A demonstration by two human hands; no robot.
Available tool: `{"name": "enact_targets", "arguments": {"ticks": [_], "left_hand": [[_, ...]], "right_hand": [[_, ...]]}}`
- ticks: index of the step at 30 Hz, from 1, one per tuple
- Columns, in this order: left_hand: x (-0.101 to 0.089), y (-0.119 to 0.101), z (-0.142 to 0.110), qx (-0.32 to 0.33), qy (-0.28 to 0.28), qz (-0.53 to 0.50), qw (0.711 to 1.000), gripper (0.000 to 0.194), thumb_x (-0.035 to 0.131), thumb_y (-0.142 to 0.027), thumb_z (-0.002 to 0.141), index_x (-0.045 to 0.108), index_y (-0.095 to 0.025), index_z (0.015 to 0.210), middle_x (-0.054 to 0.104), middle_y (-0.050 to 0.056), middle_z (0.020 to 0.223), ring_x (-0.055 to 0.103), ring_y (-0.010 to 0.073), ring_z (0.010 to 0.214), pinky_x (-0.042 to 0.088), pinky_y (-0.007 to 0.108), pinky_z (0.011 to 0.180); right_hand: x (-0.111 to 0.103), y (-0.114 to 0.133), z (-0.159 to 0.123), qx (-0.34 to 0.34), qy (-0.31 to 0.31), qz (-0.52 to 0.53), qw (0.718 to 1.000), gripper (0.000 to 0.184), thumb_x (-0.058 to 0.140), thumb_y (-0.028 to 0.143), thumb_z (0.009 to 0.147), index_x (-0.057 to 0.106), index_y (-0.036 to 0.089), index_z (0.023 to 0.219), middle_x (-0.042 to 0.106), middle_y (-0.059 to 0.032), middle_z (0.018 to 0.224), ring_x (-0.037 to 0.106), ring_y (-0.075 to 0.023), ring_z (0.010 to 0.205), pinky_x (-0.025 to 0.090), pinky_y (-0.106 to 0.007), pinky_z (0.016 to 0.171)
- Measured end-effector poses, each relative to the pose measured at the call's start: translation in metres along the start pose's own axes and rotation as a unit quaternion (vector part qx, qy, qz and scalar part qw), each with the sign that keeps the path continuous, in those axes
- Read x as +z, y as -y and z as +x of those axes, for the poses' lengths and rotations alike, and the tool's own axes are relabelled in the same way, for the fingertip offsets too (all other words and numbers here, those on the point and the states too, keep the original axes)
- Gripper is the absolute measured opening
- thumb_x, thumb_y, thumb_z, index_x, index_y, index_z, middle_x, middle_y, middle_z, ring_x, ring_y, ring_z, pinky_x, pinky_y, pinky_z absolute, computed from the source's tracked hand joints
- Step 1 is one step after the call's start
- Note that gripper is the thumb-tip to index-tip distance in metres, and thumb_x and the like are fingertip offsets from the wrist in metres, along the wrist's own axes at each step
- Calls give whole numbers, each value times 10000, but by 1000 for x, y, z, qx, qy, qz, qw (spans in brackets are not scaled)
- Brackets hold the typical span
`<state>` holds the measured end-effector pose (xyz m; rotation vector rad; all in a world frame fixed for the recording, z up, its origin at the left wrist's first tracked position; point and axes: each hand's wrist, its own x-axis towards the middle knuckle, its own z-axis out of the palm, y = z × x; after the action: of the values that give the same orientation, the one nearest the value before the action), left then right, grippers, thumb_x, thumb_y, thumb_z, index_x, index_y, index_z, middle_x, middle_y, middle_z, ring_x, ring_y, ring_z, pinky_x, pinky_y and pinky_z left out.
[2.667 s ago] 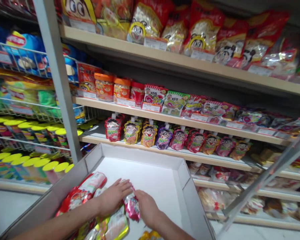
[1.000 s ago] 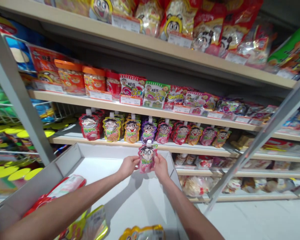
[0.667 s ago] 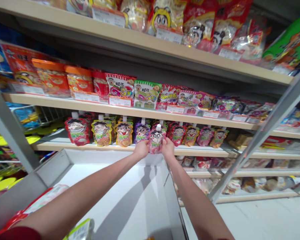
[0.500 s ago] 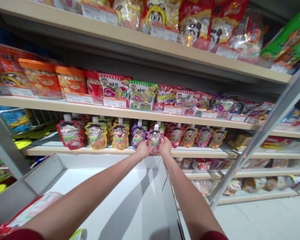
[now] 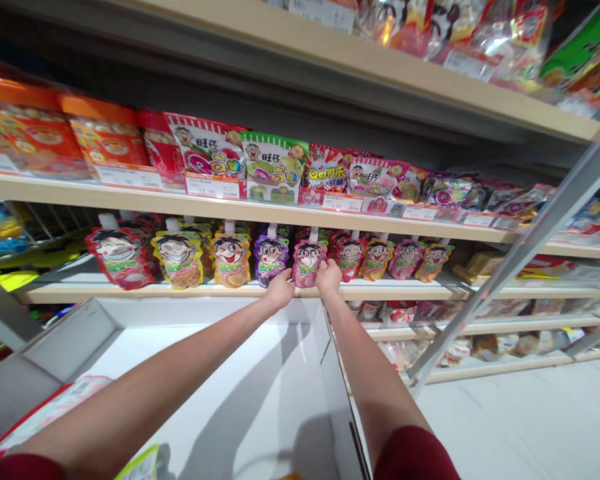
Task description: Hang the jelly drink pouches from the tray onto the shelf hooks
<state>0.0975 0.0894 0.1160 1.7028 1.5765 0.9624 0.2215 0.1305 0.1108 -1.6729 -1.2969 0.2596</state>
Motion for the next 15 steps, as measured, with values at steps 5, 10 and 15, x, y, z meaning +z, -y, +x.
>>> {"name": "enact_targets", "arguments": {"ticks": [5,10,15], "left_hand": [[-10,37,-62,-12,86,4,996,444,406,-120,706,425,-70,1147,481,122,1153,467,174,1011,333,235,856],[-24,81,-137,-4,236,51,970,344,511,-173,621,578,-127,956,607,75,944,543,184,824,382,253,758],[-44,89,-192,40,385,133,912,317,617,-333,493,627,-188,776,623,33,698,547,204,675,399,275,623]], "right_hand": [[-17,-1,-56,-86,35,9,996,372,372,207,726,480,91,1062,552,-109,1039,504,-174,942,362,-280,816],[-36,0,-159,-152,281,-21,947,332,446,188,685,554,134,994,577,-78,1008,524,-178,901,377,-298,801],[-69,-5,-227,-119,588,-111,793,283,540,297,624,620,190,873,635,-30,787,556,-164,685,409,-251,613]]}}
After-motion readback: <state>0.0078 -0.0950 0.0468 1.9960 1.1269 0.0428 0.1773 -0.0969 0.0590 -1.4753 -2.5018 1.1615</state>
